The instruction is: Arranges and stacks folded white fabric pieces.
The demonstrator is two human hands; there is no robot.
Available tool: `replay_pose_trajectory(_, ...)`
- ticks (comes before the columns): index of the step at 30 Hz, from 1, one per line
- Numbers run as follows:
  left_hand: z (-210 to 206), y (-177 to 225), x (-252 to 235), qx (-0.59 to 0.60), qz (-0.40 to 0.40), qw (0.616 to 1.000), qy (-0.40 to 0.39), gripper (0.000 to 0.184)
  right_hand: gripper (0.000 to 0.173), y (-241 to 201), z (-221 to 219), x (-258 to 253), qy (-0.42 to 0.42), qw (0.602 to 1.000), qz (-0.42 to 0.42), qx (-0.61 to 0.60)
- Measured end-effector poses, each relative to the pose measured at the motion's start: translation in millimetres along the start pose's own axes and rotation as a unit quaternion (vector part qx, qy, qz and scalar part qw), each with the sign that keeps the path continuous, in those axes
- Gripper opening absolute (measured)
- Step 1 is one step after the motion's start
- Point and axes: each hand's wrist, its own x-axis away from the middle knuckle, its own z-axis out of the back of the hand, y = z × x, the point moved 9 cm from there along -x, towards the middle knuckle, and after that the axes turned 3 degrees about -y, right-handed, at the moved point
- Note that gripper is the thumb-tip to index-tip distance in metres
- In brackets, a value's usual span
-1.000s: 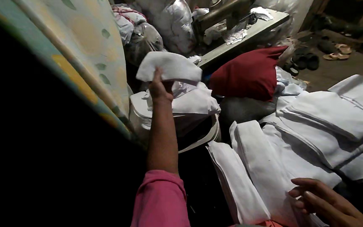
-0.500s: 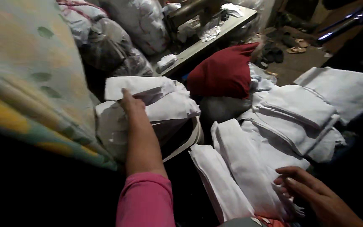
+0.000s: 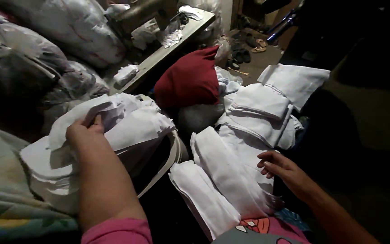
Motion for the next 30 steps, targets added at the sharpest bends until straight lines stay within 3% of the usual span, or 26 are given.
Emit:
replay_pose_trajectory(2,-1.3,0.7,-2.5,0.025,-0.022,0.999,0.002,0.042,0.038,-2.4,14.3,-4.1,0.036,0.999,0.016,-0.007)
replay_pose_trajectory(5,-9.1,-3.5,8.3,-0.005,-0.032,0.999,-0.006,0.041,0.046,-6.9,54.0,-21.0,0.156,0.987,0.039,0.015)
replay_pose_trajectory(8,-16.4,-9.0,8.6,-0.024,-0.025,0.999,-0.011,0.041,0.050,-7.2,92.1,-47.2,0.266,0.964,-0.009,-0.013)
replay_pose_trajectory(12,-29.9,-12.3,37.7,-0.060,-0.004,0.998,-0.037,0.042,0.057,-6.1,115.4,-81.9,0.311,0.946,-0.066,-0.063)
replay_pose_trajectory(17,-32.2,-35.6,60.6,-0.048,0.044,0.992,-0.108,0.047,0.048,-5.7,122.3,-112.9,0.317,0.936,-0.104,-0.115)
replay_pose_trajectory(22,-38.7,-59.8,133.2,-0.092,0.086,0.977,-0.170,0.049,0.053,-23.3,124.0,-128.7,0.322,0.938,-0.042,-0.123)
replay_pose_trajectory(25,-44.8,-85.2,182.0,-0.090,0.128,0.960,-0.233,0.042,0.061,-64.1,107.0,-138.0,0.290,0.956,0.035,-0.031)
replay_pose_trajectory(27,-46.4,-109.7,203.1,-0.086,0.152,0.943,-0.282,0.036,0.054,-109.7,72.5,-133.1,0.235,0.966,0.102,0.027)
replay_pose_trajectory(30,-46.5,-138.8,230.9,-0.118,0.200,0.922,-0.309,0.043,0.043,-175.2,15.0,-108.4,0.122,0.967,0.213,0.073)
